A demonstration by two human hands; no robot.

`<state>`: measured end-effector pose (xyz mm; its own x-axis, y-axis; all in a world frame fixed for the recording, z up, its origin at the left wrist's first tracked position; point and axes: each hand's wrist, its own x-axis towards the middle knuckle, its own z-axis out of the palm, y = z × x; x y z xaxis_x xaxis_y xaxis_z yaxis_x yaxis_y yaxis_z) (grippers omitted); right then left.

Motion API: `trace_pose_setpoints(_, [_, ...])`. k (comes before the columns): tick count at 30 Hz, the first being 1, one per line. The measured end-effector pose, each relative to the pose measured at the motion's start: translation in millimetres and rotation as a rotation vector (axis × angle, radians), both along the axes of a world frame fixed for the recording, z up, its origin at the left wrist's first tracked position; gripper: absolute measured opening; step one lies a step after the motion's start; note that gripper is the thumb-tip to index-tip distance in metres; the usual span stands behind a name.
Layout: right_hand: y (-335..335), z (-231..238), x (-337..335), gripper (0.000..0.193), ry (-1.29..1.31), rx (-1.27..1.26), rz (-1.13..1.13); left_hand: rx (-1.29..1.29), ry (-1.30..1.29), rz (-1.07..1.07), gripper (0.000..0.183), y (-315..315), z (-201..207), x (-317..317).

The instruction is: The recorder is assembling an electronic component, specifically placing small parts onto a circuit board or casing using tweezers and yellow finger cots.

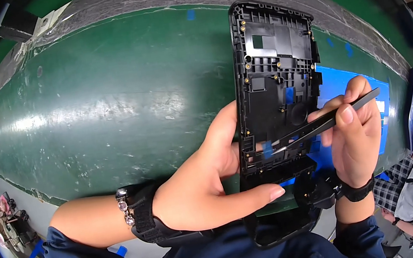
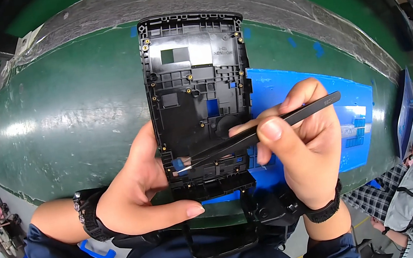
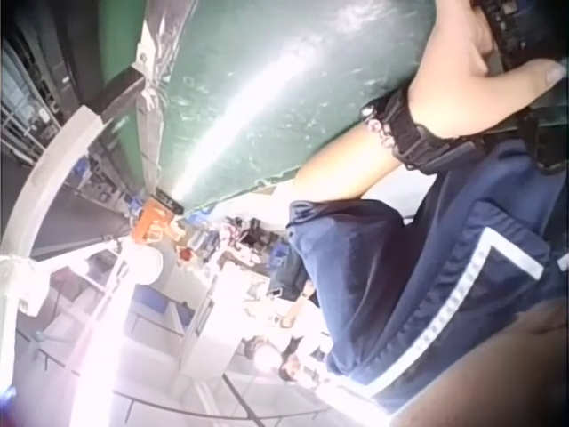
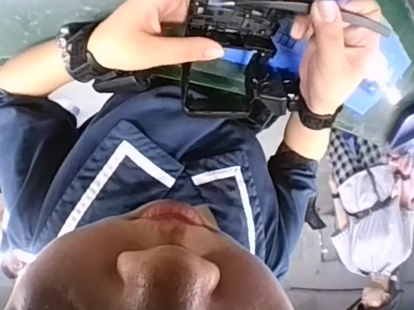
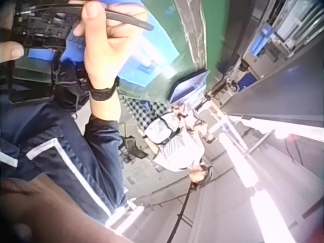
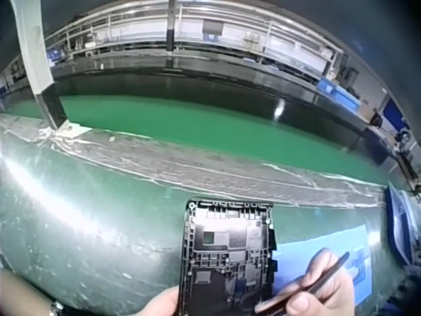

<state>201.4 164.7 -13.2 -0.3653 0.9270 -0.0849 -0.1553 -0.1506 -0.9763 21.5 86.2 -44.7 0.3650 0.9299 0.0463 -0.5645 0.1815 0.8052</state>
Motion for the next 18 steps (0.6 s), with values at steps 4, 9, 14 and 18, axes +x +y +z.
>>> trace_pose_setpoints(4, [-1.5, -7.6, 3.1, 0.025, -0.036, 0.082, 0.022, 0.03, 0.044, 0.002, 0.089, -1.1, -0.2, 1.6])
trace_pose_setpoints(9, [-1.7, -2.8, 3.2, 0.022, -0.091, 0.066, 0.015, 0.038, 0.075, -0.011, 0.089, -1.9, -1.4, 4.6])
trace_pose_setpoints(14, [-2.1, -6.5, -1.1, 0.028, -0.045, 0.045, 0.006, 0.063, 0.072, 0.0, 0.089, -3.0, -3.8, 1.6])
trace_pose_setpoints(18, [-2.0, 0.7, 5.6, 0.025, 0.061, 0.032, -0.021, -0.027, 0.013, 0.02, 0.078, -3.3, 11.1, 6.7])
